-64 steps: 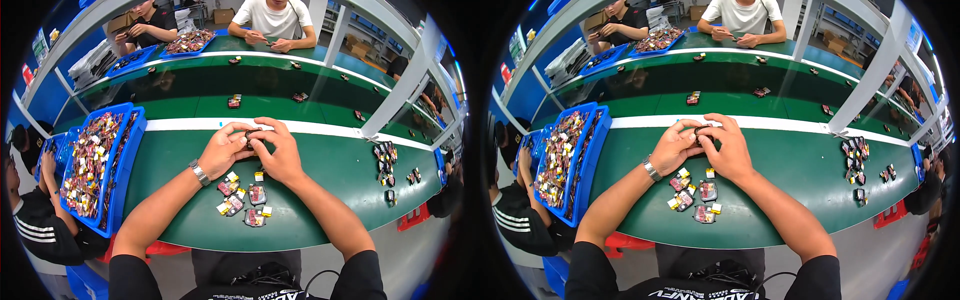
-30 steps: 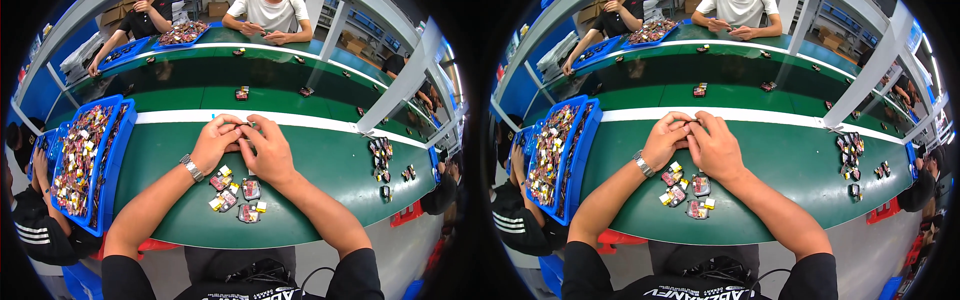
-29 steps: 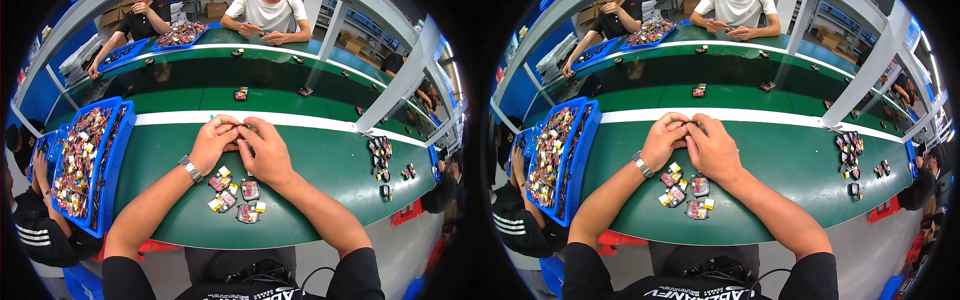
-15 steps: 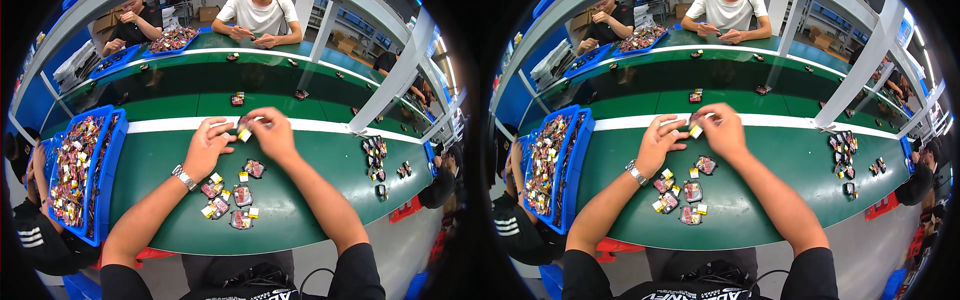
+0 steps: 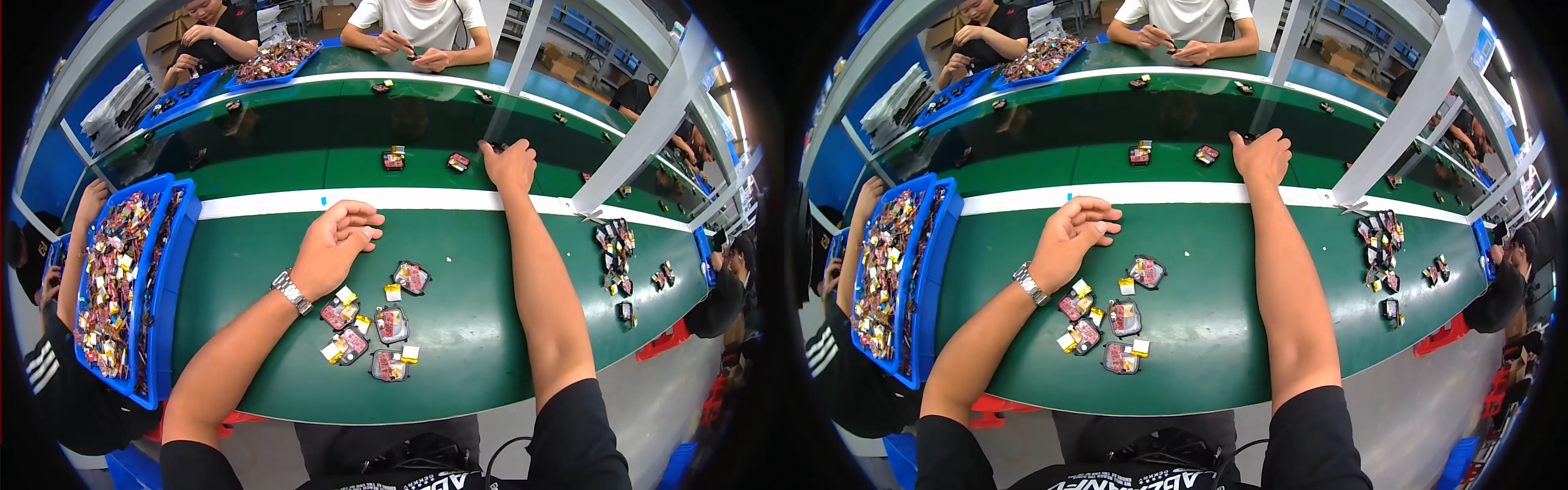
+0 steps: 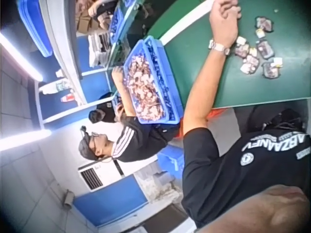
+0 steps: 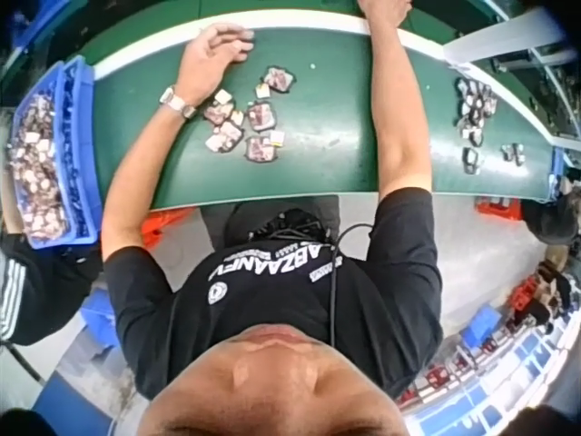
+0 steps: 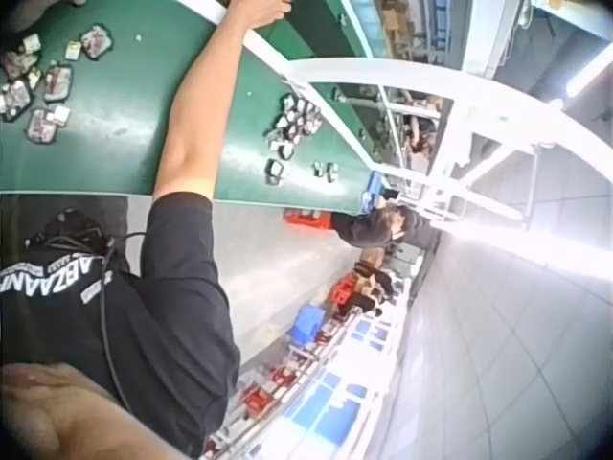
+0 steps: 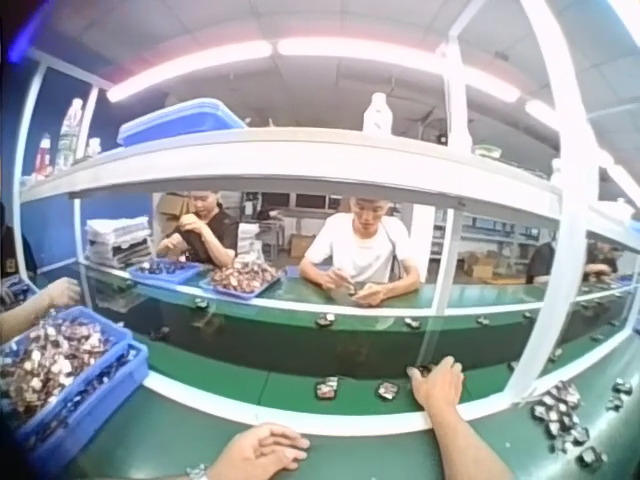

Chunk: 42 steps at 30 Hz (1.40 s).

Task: Assembling small electronic components at a production line workstation.

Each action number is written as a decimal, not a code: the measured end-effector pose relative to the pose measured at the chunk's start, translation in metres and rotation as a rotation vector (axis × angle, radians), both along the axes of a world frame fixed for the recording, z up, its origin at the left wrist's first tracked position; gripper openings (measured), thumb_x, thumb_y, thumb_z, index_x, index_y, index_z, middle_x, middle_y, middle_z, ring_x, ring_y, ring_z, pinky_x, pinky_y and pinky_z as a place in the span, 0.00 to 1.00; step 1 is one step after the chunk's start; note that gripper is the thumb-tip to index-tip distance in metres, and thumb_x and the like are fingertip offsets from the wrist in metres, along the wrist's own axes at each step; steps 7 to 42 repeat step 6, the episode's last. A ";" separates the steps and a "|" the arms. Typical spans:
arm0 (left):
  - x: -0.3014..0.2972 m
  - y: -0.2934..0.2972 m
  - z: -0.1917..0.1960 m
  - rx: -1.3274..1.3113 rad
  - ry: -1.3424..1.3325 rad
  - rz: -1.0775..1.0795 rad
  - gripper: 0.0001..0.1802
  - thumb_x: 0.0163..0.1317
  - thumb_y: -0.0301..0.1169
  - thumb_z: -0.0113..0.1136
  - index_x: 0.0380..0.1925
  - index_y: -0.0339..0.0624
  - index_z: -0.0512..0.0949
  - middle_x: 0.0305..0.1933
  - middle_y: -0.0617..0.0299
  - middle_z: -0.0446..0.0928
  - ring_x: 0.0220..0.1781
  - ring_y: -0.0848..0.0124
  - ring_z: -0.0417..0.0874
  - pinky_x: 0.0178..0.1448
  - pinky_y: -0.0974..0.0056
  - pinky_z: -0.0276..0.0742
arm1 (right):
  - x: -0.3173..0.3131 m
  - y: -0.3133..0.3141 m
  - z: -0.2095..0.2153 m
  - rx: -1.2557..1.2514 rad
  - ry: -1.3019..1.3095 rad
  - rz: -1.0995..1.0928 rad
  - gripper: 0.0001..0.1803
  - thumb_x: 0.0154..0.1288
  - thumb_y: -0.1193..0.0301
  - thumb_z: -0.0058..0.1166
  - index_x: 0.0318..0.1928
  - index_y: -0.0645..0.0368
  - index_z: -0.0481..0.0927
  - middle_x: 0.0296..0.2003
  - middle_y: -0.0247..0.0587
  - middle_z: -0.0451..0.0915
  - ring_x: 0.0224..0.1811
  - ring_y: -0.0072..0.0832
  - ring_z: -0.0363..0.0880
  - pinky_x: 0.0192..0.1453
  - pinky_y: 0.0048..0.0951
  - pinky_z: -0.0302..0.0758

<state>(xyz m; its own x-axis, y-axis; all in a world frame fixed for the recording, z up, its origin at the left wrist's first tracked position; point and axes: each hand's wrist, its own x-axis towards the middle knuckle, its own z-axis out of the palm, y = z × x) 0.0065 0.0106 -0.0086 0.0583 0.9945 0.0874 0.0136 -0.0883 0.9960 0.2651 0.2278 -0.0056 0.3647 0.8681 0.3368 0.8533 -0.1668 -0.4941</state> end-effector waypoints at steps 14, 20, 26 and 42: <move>-0.002 0.004 -0.005 0.026 -0.018 -0.054 0.15 0.68 0.24 0.53 0.53 0.35 0.71 0.55 0.50 0.78 0.54 0.65 0.82 0.56 0.63 0.80 | 0.015 0.027 -0.005 -0.096 -0.048 0.018 0.38 0.56 0.51 0.67 0.55 0.65 0.67 0.56 0.62 0.72 0.60 0.53 0.73 0.62 0.45 0.74; -0.002 0.004 -0.005 0.026 -0.018 -0.054 0.15 0.68 0.24 0.53 0.53 0.35 0.71 0.55 0.50 0.78 0.54 0.65 0.82 0.56 0.63 0.80 | 0.015 0.027 -0.005 -0.096 -0.048 0.018 0.38 0.56 0.51 0.67 0.55 0.65 0.67 0.56 0.62 0.72 0.60 0.53 0.73 0.62 0.45 0.74; -0.002 0.004 -0.005 0.026 -0.018 -0.054 0.15 0.68 0.24 0.53 0.53 0.35 0.71 0.55 0.50 0.78 0.54 0.65 0.82 0.56 0.63 0.80 | 0.015 0.027 -0.005 -0.096 -0.048 0.018 0.38 0.56 0.51 0.67 0.55 0.65 0.67 0.56 0.62 0.72 0.60 0.53 0.73 0.62 0.45 0.74; -0.002 0.004 -0.005 0.026 -0.018 -0.054 0.15 0.68 0.24 0.53 0.53 0.35 0.71 0.55 0.50 0.78 0.54 0.65 0.82 0.56 0.63 0.80 | 0.015 0.027 -0.005 -0.096 -0.048 0.018 0.38 0.56 0.51 0.67 0.55 0.65 0.67 0.56 0.62 0.72 0.60 0.53 0.73 0.62 0.45 0.74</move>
